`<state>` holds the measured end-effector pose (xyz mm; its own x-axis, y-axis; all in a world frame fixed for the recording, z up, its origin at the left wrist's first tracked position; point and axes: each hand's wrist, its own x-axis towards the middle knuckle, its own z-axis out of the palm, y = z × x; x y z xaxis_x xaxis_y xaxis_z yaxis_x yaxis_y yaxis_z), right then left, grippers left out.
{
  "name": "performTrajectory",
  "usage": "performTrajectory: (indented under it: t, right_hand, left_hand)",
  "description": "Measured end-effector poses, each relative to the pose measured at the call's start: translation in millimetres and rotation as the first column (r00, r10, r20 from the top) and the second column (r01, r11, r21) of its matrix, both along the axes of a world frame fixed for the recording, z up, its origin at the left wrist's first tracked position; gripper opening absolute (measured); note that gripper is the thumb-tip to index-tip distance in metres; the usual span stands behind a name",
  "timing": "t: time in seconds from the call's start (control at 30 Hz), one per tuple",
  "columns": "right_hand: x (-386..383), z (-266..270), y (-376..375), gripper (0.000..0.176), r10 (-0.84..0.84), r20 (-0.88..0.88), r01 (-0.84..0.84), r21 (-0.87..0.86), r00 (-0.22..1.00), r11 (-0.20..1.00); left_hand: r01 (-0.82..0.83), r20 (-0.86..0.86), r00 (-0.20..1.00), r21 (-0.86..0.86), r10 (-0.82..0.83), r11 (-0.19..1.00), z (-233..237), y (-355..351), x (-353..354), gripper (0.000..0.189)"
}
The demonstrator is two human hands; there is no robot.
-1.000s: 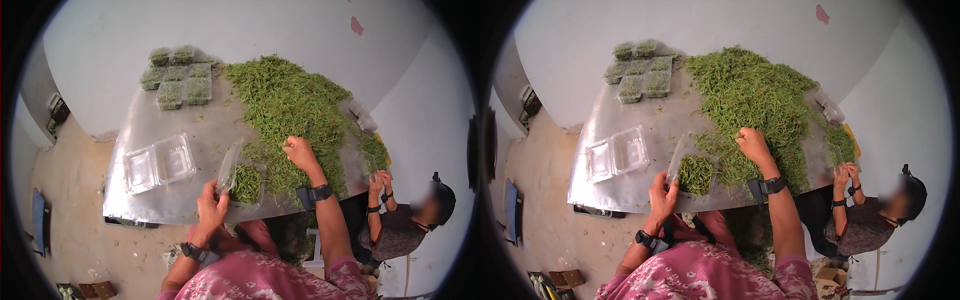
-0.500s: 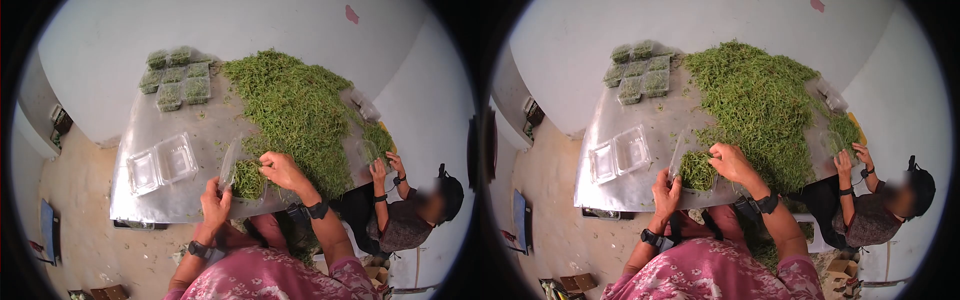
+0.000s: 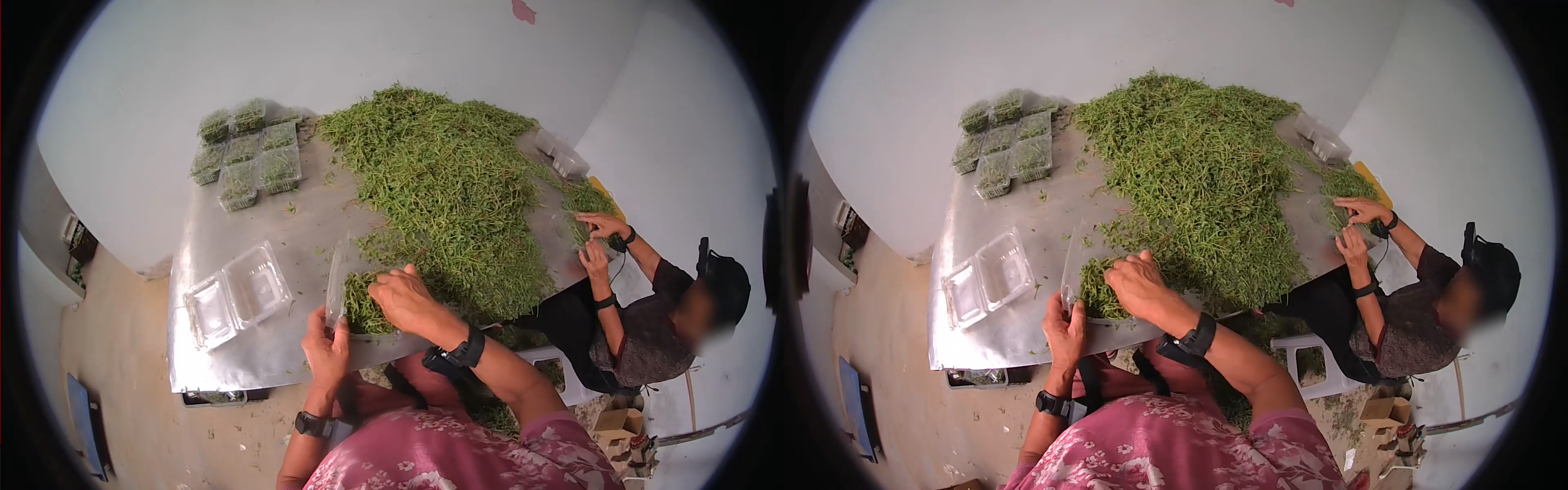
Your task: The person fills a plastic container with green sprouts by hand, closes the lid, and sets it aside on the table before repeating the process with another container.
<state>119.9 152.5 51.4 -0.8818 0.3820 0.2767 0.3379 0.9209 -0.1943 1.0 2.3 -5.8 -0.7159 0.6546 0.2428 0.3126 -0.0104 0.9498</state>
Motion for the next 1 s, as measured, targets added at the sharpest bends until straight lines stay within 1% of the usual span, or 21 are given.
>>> performTrajectory:
  t: [0.03,0.13,0.23,0.27,0.3,0.37,0.4,0.47,0.57,0.67,0.77,0.8,0.87,0.97,1.0]
  right_hand:
    - [1.8,3.2,1.8,0.006,0.006,0.032,-0.005,-0.024,0.999,1.000]
    - [12.4,17.8,7.6,0.007,-0.004,-0.123,-0.015,-0.157,0.992,0.987]
    - [33.8,37.7,27.4,0.010,-0.124,-0.164,0.106,-0.114,0.979,0.988]
    - [42.9,31.2,43.6,0.011,-0.186,-0.204,0.152,-0.171,0.961,0.973]
    - [54.5,32.8,57.3,0.014,-0.242,-0.146,0.211,-0.201,0.959,0.957]
    - [78.3,28.7,81.6,0.025,-0.363,0.014,0.362,-0.118,0.932,0.925]
    - [87.9,28.4,87.2,0.032,-0.434,0.100,0.441,-0.066,0.895,0.895]
    - [107.1,9.0,113.6,0.039,-0.470,0.185,0.489,-0.079,0.863,0.869]
    - [112.7,4.9,121.6,0.043,-0.491,0.284,0.530,-0.077,0.824,0.845]
    - [110.8,-1.4,127.8,0.045,-0.453,0.376,0.512,-0.068,0.808,0.857]
    - [123.7,-36.1,150.7,0.033,-0.429,0.163,0.442,-0.049,0.888,0.896]
    - [123.1,-34.3,150.4,0.029,-0.406,0.127,0.417,-0.083,0.905,0.905]
    - [121.5,-15.3,145.4,0.019,-0.366,0.053,0.370,-0.146,0.929,0.918]
    - [114.8,27.8,131.3,0.009,-0.420,-0.040,0.391,-0.296,0.906,0.871]
    - [116.1,31.4,133.5,0.010,-0.433,-0.067,0.396,-0.296,0.899,0.869]
  left_hand:
    - [-0.001,-0.021,1.000,-0.017,0.000,1.000,0.7,-1.0,-0.5,0.028]
    - [0.007,0.009,1.000,-0.011,-0.007,1.000,7.4,-1.7,1.7,0.028]
    - [0.004,0.024,1.000,0.009,-0.004,1.000,4.9,-0.5,1.3,0.027]
    - [0.004,0.024,1.000,0.010,-0.004,1.000,4.0,-0.7,1.0,0.027]
    - [0.006,0.024,1.000,0.011,-0.006,1.000,3.2,-0.9,0.7,0.027]
    - [0.014,0.029,0.999,0.015,-0.014,1.000,3.4,-0.6,0.8,0.025]
    - [0.017,0.035,0.999,0.019,-0.018,1.000,5.0,-0.4,1.8,0.024]
    - [0.004,0.030,1.000,0.019,-0.004,1.000,4.5,-0.7,2.5,0.024]
    - [-0.020,0.006,1.000,0.010,0.020,1.000,3.5,-0.1,1.5,0.029]
    - [-0.005,0.015,1.000,-0.002,0.005,1.000,11.4,-1.5,3.2,0.028]
    - [0.001,0.018,1.000,-0.017,-0.001,1.000,16.4,-3.1,3.6,0.024]
    - [-0.002,0.016,1.000,-0.026,0.003,1.000,15.0,-3.4,3.5,0.024]
    - [-0.002,0.018,1.000,-0.028,0.002,1.000,12.7,-3.2,3.7,0.024]
    - [0.002,0.027,1.000,-0.006,-0.002,1.000,9.5,-1.1,3.1,0.025]
    - [0.000,0.029,1.000,0.001,0.000,1.000,8.3,-0.4,2.6,0.027]
